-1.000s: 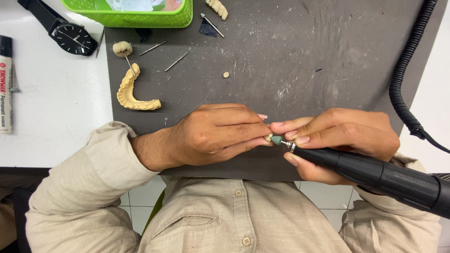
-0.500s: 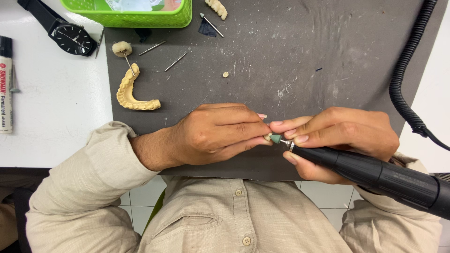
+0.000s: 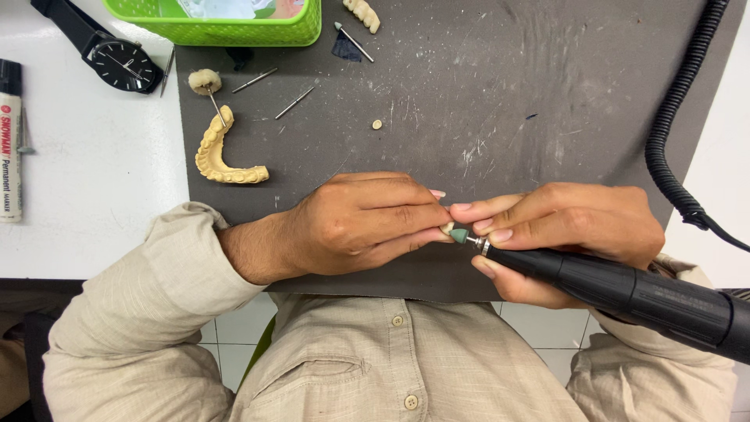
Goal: The person holds a small dental crown/tooth prosthesis in one hand and uses a rotary grinding tool with different burs to grind and smooth its surface, swapping attachments and repositioning the piece repeatedly while working over a bench mat.
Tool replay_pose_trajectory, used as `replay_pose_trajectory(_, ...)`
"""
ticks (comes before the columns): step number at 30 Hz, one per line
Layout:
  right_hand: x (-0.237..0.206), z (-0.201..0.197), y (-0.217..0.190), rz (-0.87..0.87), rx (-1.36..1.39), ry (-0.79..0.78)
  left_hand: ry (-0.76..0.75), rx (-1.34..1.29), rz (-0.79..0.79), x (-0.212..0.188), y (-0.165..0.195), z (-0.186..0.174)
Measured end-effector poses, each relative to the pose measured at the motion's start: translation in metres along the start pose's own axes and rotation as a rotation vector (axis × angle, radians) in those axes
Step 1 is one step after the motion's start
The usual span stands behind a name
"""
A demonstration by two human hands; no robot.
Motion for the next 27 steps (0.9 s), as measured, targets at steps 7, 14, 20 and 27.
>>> replay_pose_trajectory(7, -0.0007, -0.0017, -0.0001, -0.016, 0.017, 0.016, 0.006, -0.008, 0.009, -0.0003, 0.0011, -0.0005)
replay_pose_trajectory(14, -0.0043, -0.0001, 0.0009, -0.01, 0.04, 0.011, 0.023, -0.023, 0.003, -0.001, 0.0004, 0.0)
replay_pose_trajectory(20, -0.0037, 0.0014, 0.0012, -0.02, 0.059, -0.005, 0.018, -0.01, 0.009, -0.0014, 0.0, 0.0014)
replay_pose_trajectory(27, -0.003, 0.0004, -0.0009, 0.001, 0.033, 0.005, 0.017, -0.024, 0.004, -0.0009, -0.0001, 0.0007)
Point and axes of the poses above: each hand's wrist, its own x-axis towards the middle knuckle, its own z-axis out of the palm, y = z × x, the point moved 5 cm from there along x, towards the middle knuckle, and after that the axes turned 2 degrees about -x, right-handed, at the moved point
